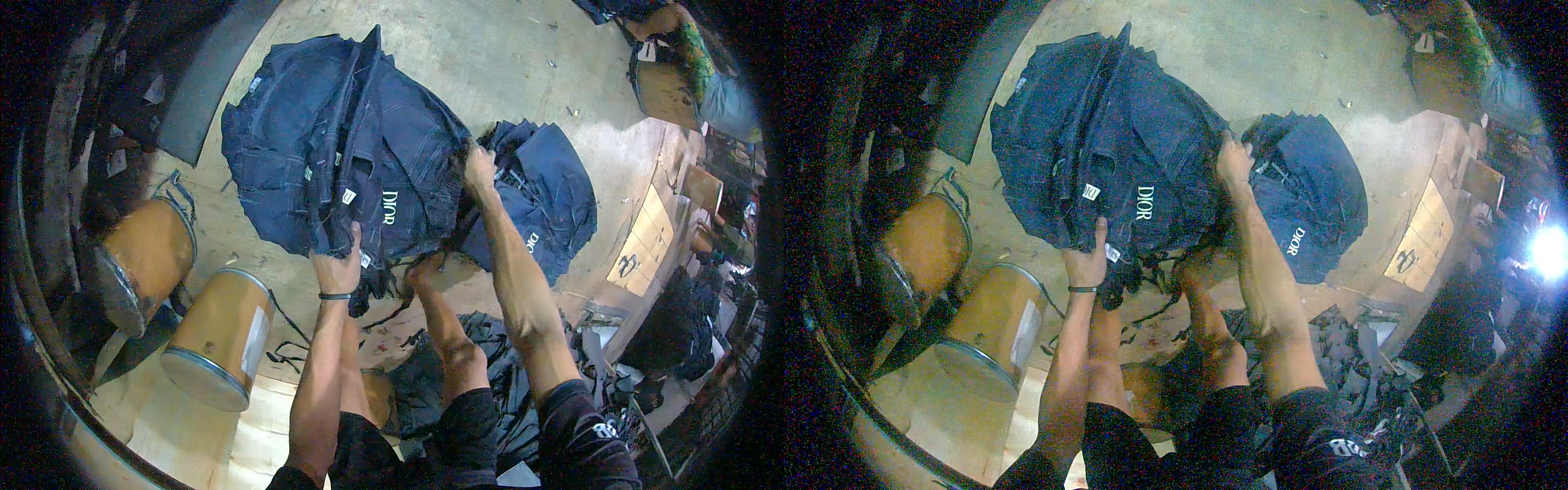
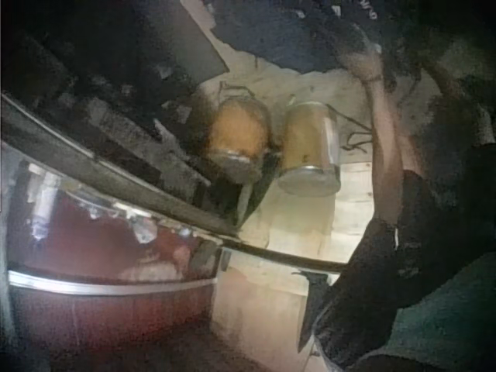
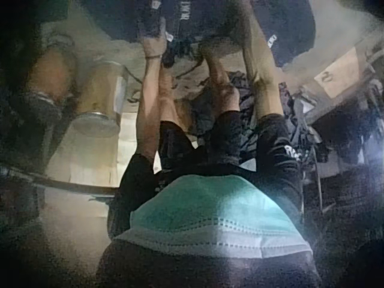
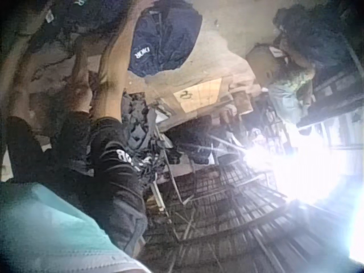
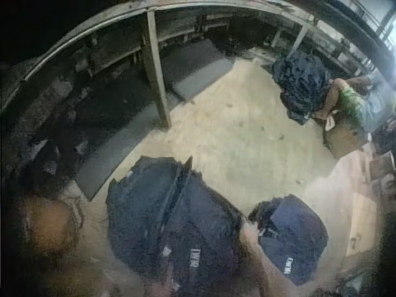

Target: The person sits on the floor and folds multiple dark-colored shorts one by one, stacking them into a neat pile. They handle each item by hand, aligning edges and smoothing the fabric before placing it on the stack.

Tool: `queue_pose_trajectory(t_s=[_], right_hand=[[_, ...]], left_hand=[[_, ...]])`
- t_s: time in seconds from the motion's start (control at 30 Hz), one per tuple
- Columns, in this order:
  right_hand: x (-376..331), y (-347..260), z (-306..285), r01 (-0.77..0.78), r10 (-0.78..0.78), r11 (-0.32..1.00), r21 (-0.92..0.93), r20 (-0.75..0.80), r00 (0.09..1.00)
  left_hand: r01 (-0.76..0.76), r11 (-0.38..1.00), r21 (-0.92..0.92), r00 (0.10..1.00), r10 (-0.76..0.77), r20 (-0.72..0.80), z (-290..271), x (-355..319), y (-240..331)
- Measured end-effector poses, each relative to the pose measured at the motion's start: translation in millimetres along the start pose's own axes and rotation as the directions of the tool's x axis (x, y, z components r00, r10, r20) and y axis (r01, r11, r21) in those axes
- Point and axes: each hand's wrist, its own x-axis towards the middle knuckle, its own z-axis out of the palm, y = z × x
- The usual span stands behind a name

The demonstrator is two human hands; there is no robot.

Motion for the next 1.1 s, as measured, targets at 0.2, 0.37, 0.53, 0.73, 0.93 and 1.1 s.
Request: queue_pose_trajectory(t_s=[0.2, 0.37, 0.53, 0.73, 0.93, 1.1], right_hand=[[-28, -14, 8, 0.421, -0.256, 0.828, 0.371, -0.418, 0.872], [-122, -109, -62, 0.124, -0.214, 0.659, 0.742, 0.027, 0.976], [-186, -100, -49, 0.228, -0.27, 0.393, 0.891, -0.125, 0.955], [-200, -44, -1, 0.24, -0.401, 0.345, 0.907, -0.089, 0.912], [-251, 40, -105, -0.009, -0.274, 0.19, 0.982, 0.062, 0.96], [-270, 120, -150, -0.019, -0.05, 0.366, 0.93, 0.04, 0.998]], left_hand=[[0.16, 0.987, 0.03, 0.971, -0.162, 0.175, 11, -21, -9], [0.207, 0.97, 0.127, 0.907, -0.239, 0.348, 41, -34, -28], [0.176, 0.98, 0.089, 0.922, -0.196, 0.333, 27, -31, 1], [-0.06, 0.989, -0.135, 0.643, 0.142, 0.752, -46, -6, 116], [-0.689, 0.697, -0.198, 0.518, 0.664, 0.539, 36, -29, 153], [-0.471, 0.844, -0.259, 0.599, 0.521, 0.608, 119, -81, 193]])
